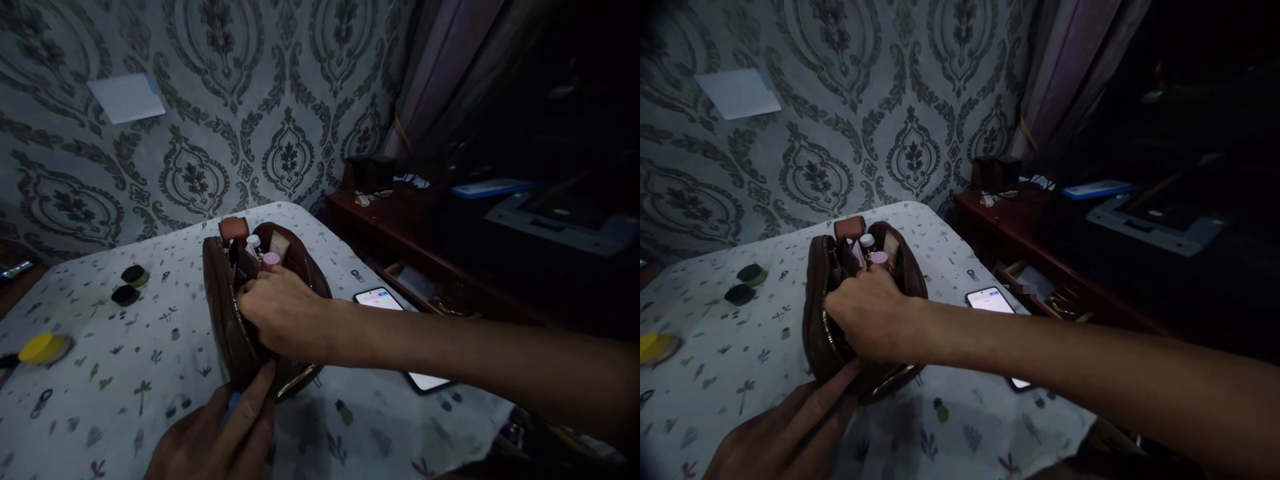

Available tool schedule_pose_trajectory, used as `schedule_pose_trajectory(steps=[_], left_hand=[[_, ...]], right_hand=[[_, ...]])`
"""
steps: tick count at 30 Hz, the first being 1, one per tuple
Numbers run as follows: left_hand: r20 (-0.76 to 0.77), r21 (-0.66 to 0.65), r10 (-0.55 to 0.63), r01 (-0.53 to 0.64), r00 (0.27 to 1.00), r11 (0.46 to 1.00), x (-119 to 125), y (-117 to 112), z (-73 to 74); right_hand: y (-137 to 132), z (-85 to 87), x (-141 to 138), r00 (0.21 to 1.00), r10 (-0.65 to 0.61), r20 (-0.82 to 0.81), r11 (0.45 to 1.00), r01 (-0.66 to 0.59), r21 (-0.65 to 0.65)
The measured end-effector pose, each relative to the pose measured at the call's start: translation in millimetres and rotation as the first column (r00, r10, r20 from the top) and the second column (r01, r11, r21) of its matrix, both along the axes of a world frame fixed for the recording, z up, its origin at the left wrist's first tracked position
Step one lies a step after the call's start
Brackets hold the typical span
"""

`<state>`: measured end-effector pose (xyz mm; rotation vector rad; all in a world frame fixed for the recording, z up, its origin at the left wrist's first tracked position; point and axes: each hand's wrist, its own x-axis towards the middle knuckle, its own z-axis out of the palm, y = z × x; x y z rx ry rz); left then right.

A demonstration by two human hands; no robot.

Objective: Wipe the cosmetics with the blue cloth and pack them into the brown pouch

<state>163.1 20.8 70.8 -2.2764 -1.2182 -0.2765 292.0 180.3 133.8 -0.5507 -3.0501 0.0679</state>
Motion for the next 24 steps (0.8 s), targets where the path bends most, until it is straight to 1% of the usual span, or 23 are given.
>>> schedule_pose_trajectory(steps=[4,6,12,15,19,21,24], left_hand=[[0.005,0.035,-0.057,0.057,0.998,0.998,-1,2,-6.2],[0.001,0.041,-0.060,0.060,0.998,0.997,-1,3,-7.6],[0.003,0.027,-0.054,0.054,0.999,0.998,0,2,-5.3],[-0.002,0.000,-0.023,0.023,1.000,1.000,1,0,-2.9],[0.002,-0.001,-0.017,0.017,1.000,1.000,2,-1,-2.1],[0.005,-0.009,-0.014,0.014,1.000,1.000,2,-1,-2.5],[0.004,-0.020,-0.012,0.012,1.000,1.000,2,-2,-3.0]], right_hand=[[-1,-0.2,-9,0.995,-0.091,0.044,0.995,0.093,-0.042],[-2,2.6,-9,0.993,-0.106,0.055,0.992,0.109,-0.063],[-4,7.8,-7,0.992,-0.111,0.065,0.992,0.115,-0.059],[-4,6.3,-6,0.992,-0.105,0.069,0.993,0.108,-0.038],[-2,0.7,-6,0.994,-0.113,0.013,0.994,0.113,-0.007],[-1,-1.7,-4,0.993,-0.117,0.001,0.993,0.117,-0.026],[1,-3.9,-1,0.995,-0.097,-0.010,0.990,0.096,-0.102]])
